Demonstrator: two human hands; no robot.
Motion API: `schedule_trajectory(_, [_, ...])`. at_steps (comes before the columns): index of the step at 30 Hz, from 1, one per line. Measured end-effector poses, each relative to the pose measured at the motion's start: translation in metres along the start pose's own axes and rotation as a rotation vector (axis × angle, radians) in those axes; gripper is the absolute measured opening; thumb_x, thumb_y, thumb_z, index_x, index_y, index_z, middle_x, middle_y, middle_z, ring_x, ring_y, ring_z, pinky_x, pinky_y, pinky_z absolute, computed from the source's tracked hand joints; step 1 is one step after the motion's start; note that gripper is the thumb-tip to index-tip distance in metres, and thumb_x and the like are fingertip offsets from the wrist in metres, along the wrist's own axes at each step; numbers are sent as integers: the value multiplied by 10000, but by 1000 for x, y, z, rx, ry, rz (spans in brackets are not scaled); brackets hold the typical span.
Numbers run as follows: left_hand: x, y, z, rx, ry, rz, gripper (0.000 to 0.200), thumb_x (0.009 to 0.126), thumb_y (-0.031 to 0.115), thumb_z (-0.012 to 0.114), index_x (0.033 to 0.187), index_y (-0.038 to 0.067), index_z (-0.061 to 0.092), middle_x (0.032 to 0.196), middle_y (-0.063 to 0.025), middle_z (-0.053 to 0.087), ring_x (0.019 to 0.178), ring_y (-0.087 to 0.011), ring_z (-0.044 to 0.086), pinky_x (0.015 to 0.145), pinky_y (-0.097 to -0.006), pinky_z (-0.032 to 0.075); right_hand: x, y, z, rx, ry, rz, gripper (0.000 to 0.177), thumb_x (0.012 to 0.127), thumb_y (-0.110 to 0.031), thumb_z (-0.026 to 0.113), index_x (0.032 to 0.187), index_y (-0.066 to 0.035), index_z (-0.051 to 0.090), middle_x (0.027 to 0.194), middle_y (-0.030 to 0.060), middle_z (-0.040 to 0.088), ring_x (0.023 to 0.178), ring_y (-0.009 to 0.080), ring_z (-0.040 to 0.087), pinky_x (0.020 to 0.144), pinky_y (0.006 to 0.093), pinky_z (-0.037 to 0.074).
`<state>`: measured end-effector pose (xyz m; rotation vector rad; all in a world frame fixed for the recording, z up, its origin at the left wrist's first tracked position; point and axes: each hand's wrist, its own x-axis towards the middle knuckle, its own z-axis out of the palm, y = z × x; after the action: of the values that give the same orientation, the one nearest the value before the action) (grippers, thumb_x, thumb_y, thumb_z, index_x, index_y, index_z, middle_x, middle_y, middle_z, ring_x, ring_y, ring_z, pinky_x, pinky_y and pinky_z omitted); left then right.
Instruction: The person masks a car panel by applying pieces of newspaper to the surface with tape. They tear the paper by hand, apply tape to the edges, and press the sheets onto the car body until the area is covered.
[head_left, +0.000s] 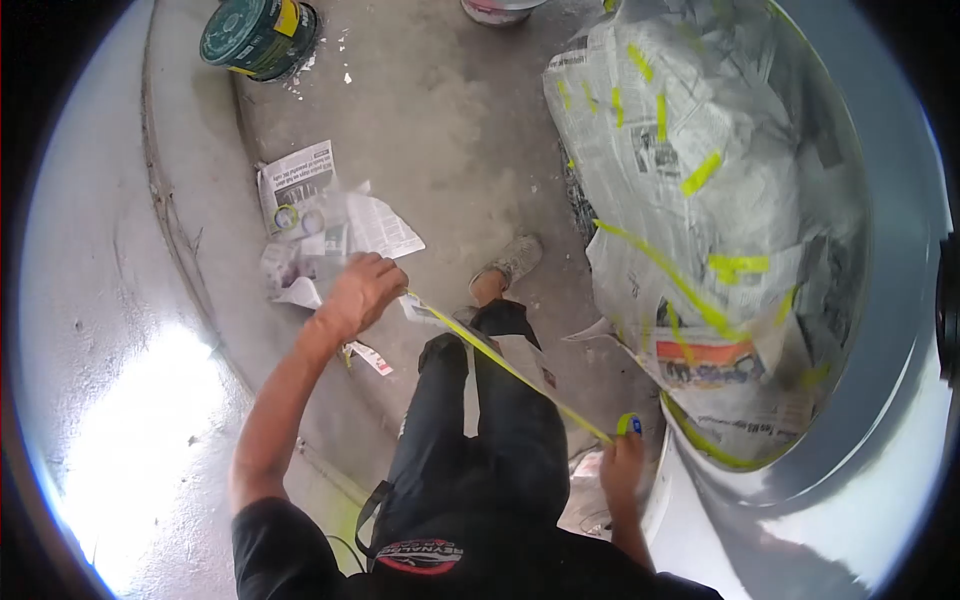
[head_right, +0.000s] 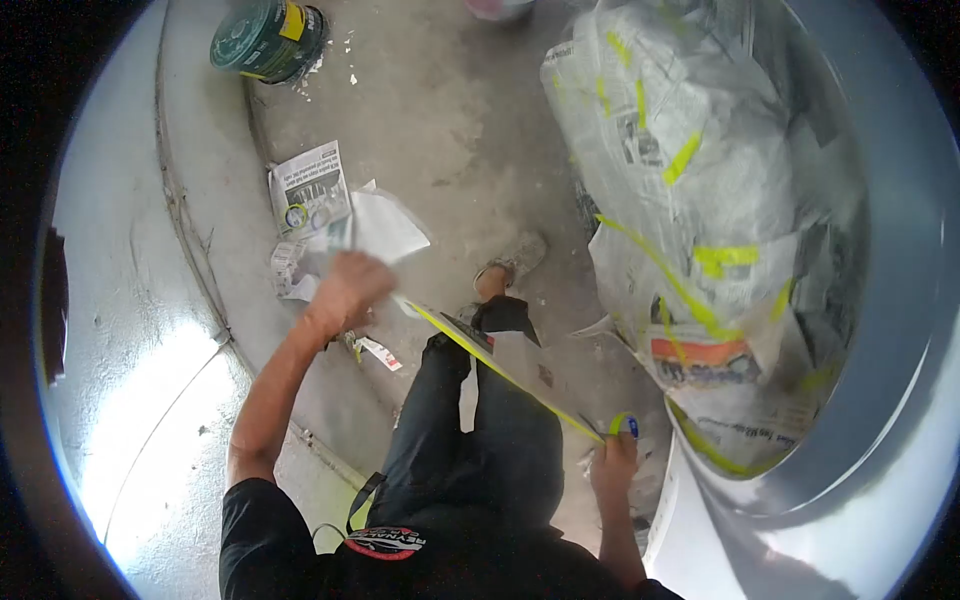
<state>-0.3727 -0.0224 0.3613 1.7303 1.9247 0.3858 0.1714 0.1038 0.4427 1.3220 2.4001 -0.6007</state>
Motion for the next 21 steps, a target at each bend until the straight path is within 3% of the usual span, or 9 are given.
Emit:
schedule_trajectory(4, [59,-21,-8,-33,-33,-8,75,831,109,666,905,101,656,837,-65,641,875,-278,618,807,-413,480,30,-3,7,180,15,64,123,897,-105,615,924,14,606,993,251,591,926,443,574,792,537,460])
schedule_trajectory(7, [114,-30,-11,-107,-94,-14,186,805,123,644,978,96,708,953,-94,663,970,-290,628,856,-409,516,60,-5,11,222,43,128,132,897,-133,662,893,-7,622,931,218,604,888,419,583,769,516,463])
schedule_trajectory(14, [222,-82,27,-57,-104,-25,134,869,102,627,976,60,697,1049,-107,651,1058,-313,599,909,-407,515,114,2,52,294,69,270,246,928,-202,686,807,-8,596,815,194,589,758,406,568,675,505,439])
schedule_trajectory(18, [276,-95,38,-143,2,106,151,859,103,605,962,72,710,969,-148,660,975,-358,634,867,-460,535,133,0,71,238,170,394,235,914,-211,710,807,-18,628,815,200,594,770,396,583,668,492,440])
schedule_trajectory(21, [314,-103,50,-186,-97,144,140,872,134,607,951,75,706,973,-157,665,979,-366,638,850,-473,533,142,-5,73,223,221,334,247,886,-229,745,809,-14,651,812,204,629,736,389,588,660,484,438])
